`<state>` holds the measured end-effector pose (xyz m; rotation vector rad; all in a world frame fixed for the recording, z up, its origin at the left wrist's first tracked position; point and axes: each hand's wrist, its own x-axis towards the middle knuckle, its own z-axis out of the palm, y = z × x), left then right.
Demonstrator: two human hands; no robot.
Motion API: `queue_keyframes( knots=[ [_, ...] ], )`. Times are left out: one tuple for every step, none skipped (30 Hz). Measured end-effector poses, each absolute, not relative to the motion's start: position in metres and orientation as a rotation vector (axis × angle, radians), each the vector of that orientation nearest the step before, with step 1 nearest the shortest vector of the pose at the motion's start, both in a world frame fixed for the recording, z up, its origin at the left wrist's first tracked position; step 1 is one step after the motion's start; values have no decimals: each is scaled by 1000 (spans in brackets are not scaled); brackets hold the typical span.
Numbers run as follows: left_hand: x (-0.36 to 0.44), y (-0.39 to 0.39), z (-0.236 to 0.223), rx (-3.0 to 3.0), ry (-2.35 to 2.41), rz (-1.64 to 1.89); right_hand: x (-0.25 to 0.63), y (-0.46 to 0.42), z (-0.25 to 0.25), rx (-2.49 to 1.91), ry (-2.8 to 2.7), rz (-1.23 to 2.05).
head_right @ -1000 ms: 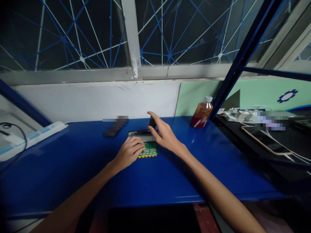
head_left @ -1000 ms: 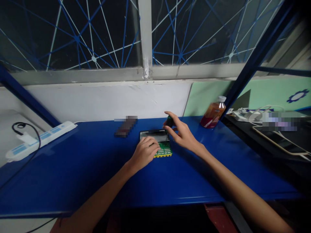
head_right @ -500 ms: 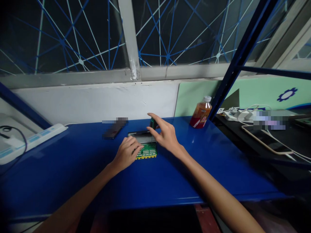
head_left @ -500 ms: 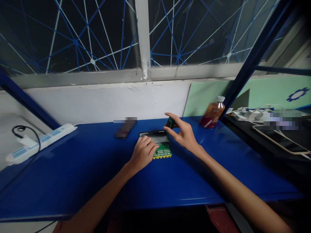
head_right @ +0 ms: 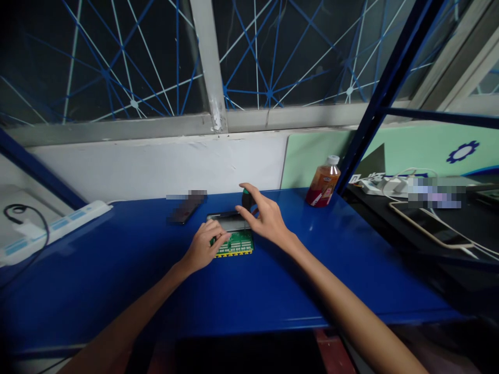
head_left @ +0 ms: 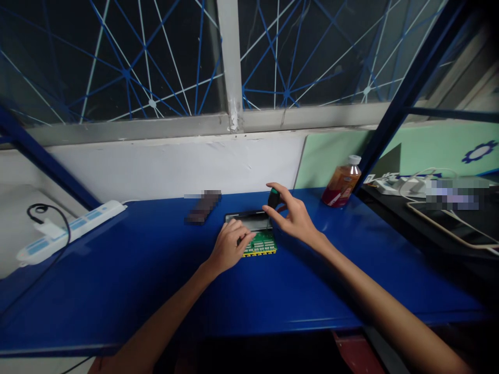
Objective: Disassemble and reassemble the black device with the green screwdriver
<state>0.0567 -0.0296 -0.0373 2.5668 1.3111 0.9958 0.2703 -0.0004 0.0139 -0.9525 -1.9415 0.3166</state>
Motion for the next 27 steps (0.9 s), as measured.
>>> queue_keyframes(
  knots=[
    [57, -30, -37, 2560, 1293, 992, 271, 0, 14, -948, -1951, 355],
    [56, -30, -36, 2556, 1279, 988, 272, 1, 14, -936, -1961, 400],
    [56, -30, -36, 2553, 1270, 988, 272, 1, 14, -919, -1968, 438],
    [56, -30, -35, 2552, 1262, 989, 273, 2, 14, -905, -1968, 455],
    [56, -30, -35, 2551, 1257, 987, 274, 3, 13, -899, -1965, 449],
    [56, -30, -34, 2550, 1253, 986, 274, 4, 13, -902, -1958, 421],
    [55, -30, -34, 2548, 1250, 987, 275, 4, 12, -909, -1951, 378],
    [55, -29, -34, 2545, 1247, 987, 275, 4, 11, -920, -1946, 330],
    [54, -29, -34, 2542, 1245, 988, 275, 4, 10, -930, -1943, 282],
    [54, -29, -34, 2537, 1242, 990, 275, 4, 9, -939, -1944, 240],
    [54, -29, -34, 2532, 1239, 994, 275, 3, 8, -950, -1947, 206],
    [54, -29, -34, 2527, 1238, 997, 274, 2, 8, -963, -1950, 179],
    [53, -29, -34, 2521, 1238, 999, 274, 1, 8, -975, -1954, 165],
    [53, -29, -34, 2515, 1235, 1004, 274, -1, 8, -982, -1959, 166],
    [53, -29, -34, 2509, 1229, 1010, 273, -2, 8, -983, -1966, 177],
    [53, -29, -34, 2503, 1219, 1019, 273, -2, 9, -978, -1970, 194],
    [53, -29, -34, 2499, 1204, 1032, 273, -3, 9, -966, -1972, 210],
    [53, -29, -34, 2493, 1186, 1050, 272, -3, 9, -951, -1969, 220],
    [53, -28, -34, 2486, 1166, 1075, 272, -3, 9, -935, -1964, 219],
    [53, -28, -34, 2477, 1145, 1102, 271, -3, 9, -922, -1959, 209],
    [53, -28, -34, 2466, 1122, 1130, 271, -3, 9, -911, -1958, 193],
    [52, -27, -35, 2453, 1096, 1161, 270, -4, 9, -904, -1962, 177],
    [52, -27, -35, 2440, 1072, 1189, 270, -4, 9, -902, -1970, 163],
    [52, -27, -35, 2428, 1051, 1213, 269, -5, 9, -905, -1978, 156],
    [53, -27, -35, 2418, 1034, 1231, 269, -6, 9, -912, -1987, 162],
    [53, -27, -34, 2410, 1022, 1245, 269, -7, 10, -919, -1995, 181],
    [53, -27, -34, 2403, 1014, 1255, 269, -7, 10, -923, -2000, 208]
  ],
)
